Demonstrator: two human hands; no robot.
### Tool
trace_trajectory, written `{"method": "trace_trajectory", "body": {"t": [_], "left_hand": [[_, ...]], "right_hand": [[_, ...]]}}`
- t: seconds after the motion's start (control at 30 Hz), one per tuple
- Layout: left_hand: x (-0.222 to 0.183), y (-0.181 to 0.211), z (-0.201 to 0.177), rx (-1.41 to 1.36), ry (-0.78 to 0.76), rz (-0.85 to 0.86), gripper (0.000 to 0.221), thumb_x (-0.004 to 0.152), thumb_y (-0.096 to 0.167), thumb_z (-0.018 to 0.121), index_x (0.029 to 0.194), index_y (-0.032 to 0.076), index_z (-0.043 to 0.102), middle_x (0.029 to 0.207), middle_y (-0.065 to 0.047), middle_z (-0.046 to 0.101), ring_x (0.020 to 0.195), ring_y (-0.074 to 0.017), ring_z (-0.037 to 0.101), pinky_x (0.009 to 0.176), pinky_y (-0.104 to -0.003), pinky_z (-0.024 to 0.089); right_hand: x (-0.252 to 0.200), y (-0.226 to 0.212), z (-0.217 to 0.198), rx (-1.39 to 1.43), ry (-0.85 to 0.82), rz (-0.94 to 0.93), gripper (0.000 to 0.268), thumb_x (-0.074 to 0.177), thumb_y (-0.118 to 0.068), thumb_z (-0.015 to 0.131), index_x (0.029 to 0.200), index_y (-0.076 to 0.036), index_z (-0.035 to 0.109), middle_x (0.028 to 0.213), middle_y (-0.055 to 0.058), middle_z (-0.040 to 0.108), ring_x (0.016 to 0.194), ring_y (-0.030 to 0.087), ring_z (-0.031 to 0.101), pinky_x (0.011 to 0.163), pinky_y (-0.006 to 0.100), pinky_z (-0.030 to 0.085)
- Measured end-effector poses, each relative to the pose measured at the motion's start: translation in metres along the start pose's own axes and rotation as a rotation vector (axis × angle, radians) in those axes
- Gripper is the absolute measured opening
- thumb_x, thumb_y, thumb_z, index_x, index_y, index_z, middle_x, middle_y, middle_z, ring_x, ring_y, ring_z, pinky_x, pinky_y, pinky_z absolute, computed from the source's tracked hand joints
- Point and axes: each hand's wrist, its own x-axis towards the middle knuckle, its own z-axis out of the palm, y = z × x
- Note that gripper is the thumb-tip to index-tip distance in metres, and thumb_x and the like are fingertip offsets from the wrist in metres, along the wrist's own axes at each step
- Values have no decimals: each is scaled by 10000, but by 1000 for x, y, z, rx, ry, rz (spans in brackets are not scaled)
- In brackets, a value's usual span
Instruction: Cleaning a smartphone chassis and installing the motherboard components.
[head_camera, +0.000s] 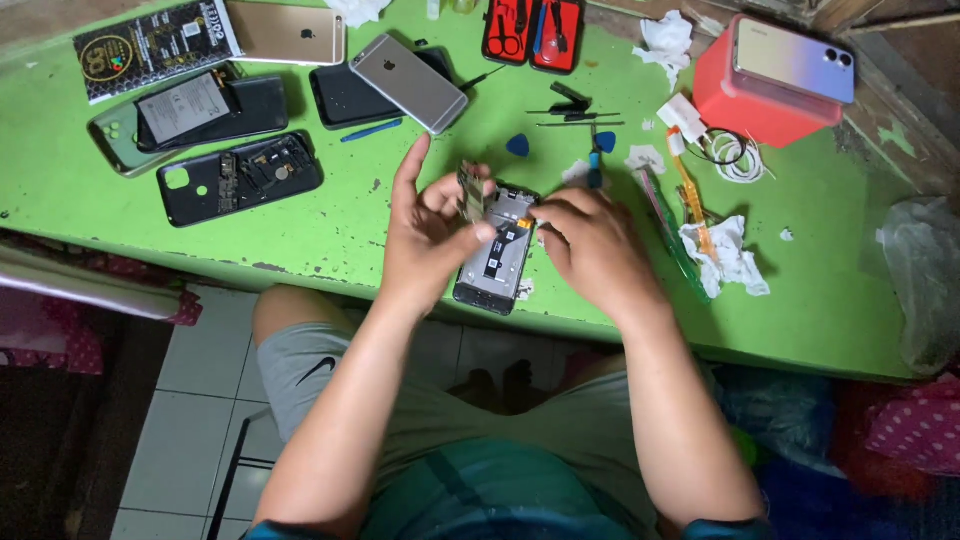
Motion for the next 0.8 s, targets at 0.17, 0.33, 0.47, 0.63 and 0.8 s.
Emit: {"method": "trace_trajectory", "body": {"t": [0.17,0.33,0.47,0.63,0.8], "left_hand": [[-17,11,11,41,-104,-38,1202,800,-91,842,1652,115,20,1348,-285,638,1238,-396,662,1131,-530,476],[-13,11,8,67,-96,-97,1257,804,-102,845,1647,123,-59,1362,-303,618,1202,-421,687,1050,-514,565],[-14,9,2,28,-93,-113,1205,826,-92,820,1651,124,-31,1355,-291,619,1210,-389,680,1036,-477,574],[-15,-4,-7,28,-90,-105,1059,805,-93,847,1626,78,201,1398,-263,610,1235,-342,674,936,-396,591],[-23,26,0,-9,-45,-196,728,864,-58,763,1517,-7,444,1417,-261,600,1191,-337,672,911,-398,573]], "right_hand": [[-2,20,13,30,0,-30,117,907,-152,754,1022,-171,755,1063,45,729,980,316,708,798,455,560],[1,14,2,199,-31,-36,92,890,-75,732,971,-116,711,1070,78,733,993,358,698,845,482,557],[-9,11,6,372,17,13,93,915,-58,732,985,-112,704,1035,49,745,1005,317,713,870,441,559],[-20,-22,4,573,140,83,104,888,13,731,957,-40,675,963,107,751,968,336,738,868,434,570],[-29,-40,20,623,267,194,79,921,-42,767,982,-56,720,950,55,783,930,254,763,849,354,590]]}}
